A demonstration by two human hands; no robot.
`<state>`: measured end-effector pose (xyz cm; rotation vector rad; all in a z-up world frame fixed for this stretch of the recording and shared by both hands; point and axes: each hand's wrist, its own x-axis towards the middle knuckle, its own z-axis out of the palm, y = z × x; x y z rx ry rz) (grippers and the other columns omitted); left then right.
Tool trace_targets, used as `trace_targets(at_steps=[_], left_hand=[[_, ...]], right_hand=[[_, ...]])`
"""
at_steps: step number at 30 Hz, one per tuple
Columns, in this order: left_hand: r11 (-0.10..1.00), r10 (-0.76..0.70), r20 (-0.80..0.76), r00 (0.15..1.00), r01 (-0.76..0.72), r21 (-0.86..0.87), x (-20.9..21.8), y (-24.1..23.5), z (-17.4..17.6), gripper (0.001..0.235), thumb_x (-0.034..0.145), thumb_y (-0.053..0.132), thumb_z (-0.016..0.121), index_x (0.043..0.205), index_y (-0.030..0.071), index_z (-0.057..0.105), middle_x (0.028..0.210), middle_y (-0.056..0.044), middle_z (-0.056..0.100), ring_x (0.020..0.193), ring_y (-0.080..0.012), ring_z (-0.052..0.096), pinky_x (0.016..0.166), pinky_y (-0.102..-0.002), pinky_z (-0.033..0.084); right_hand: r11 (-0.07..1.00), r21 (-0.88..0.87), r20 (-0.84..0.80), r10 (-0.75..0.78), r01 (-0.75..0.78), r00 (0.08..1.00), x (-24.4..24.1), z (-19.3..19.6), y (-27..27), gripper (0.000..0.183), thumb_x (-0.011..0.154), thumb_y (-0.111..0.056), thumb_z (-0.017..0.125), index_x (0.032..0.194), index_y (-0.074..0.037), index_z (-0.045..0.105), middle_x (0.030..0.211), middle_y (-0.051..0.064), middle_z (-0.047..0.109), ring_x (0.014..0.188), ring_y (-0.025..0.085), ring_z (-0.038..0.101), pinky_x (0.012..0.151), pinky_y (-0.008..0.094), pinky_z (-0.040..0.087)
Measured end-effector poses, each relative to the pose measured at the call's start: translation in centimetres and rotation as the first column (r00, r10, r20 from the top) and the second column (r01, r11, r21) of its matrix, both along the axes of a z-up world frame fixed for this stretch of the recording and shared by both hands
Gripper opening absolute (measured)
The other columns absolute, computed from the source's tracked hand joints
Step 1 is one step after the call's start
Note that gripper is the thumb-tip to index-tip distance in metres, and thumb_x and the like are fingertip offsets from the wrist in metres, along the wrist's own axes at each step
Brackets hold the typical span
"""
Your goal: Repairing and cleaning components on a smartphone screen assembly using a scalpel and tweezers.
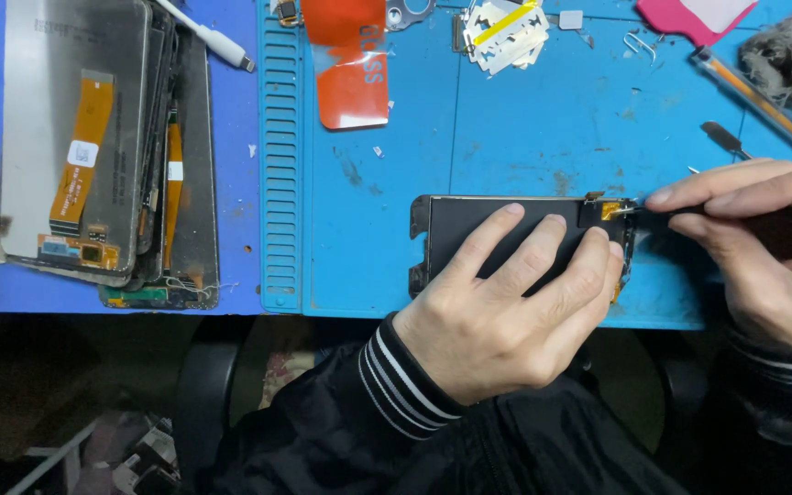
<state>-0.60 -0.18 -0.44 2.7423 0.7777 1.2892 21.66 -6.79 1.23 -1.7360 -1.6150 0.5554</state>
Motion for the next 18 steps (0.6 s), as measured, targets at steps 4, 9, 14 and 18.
trace_targets(at_steps=[4,9,14,18], left_hand=[[1.0,-0.005,0.0,1.0,0.005,-0.007,0.0,0.0,0.0,0.011,0.107,0.016,0.072,0.104,0.013,0.082,0.112,-0.003,0.069,0.1,-0.02,0.069,0.096,-0.039,0.061],[1.0,-0.006,0.008,1.0,0.007,-0.018,0.0,-0.1,0.0,0.01,0.106,0.016,0.073,0.103,0.012,0.082,0.112,-0.003,0.069,0.1,-0.0202,0.068,0.096,-0.039,0.061],[1.0,-0.016,0.03,0.999,0.017,-0.026,0.2,-0.1,0.3,0.008,0.105,0.016,0.077,0.101,0.01,0.082,0.111,-0.004,0.07,0.098,-0.0209,0.068,0.094,-0.04,0.061],[1.0,-0.011,0.003,1.0,0.011,0.007,0.1,-0.2,0.5,0.008,0.106,0.016,0.074,0.106,0.011,0.08,0.112,-0.005,0.07,0.099,-0.021,0.068,0.094,-0.04,0.062]], right_hand=[[0.997,0.0,0.038,-0.079,0.079,0.996,0.5,-0.9,-0.6,0.023,0.12,0.019,0.07,0.108,0.011,0.053,0.119,0.027,0.072,0.114,0.032,0.07,0.109,0.036,0.052],[0.985,-0.032,0.054,-0.165,0.167,0.985,0.2,-1.0,-1.0,0.022,0.126,0.017,0.071,0.111,0.008,0.057,0.127,0.025,0.073,0.115,0.03,0.074,0.111,0.033,0.054],[0.984,0.003,-0.032,-0.18,0.18,0.983,2.0,-2.2,-1.5,0.015,0.131,0.019,0.051,0.133,0.012,0.038,0.133,0.034,0.066,0.113,0.04,0.072,0.111,0.041,0.056],[0.983,0.036,-0.018,-0.18,0.18,0.984,2.1,-2.0,-1.8,0.015,0.131,0.017,0.056,0.128,0.011,0.042,0.132,0.032,0.068,0.114,0.039,0.075,0.106,0.039,0.056]])
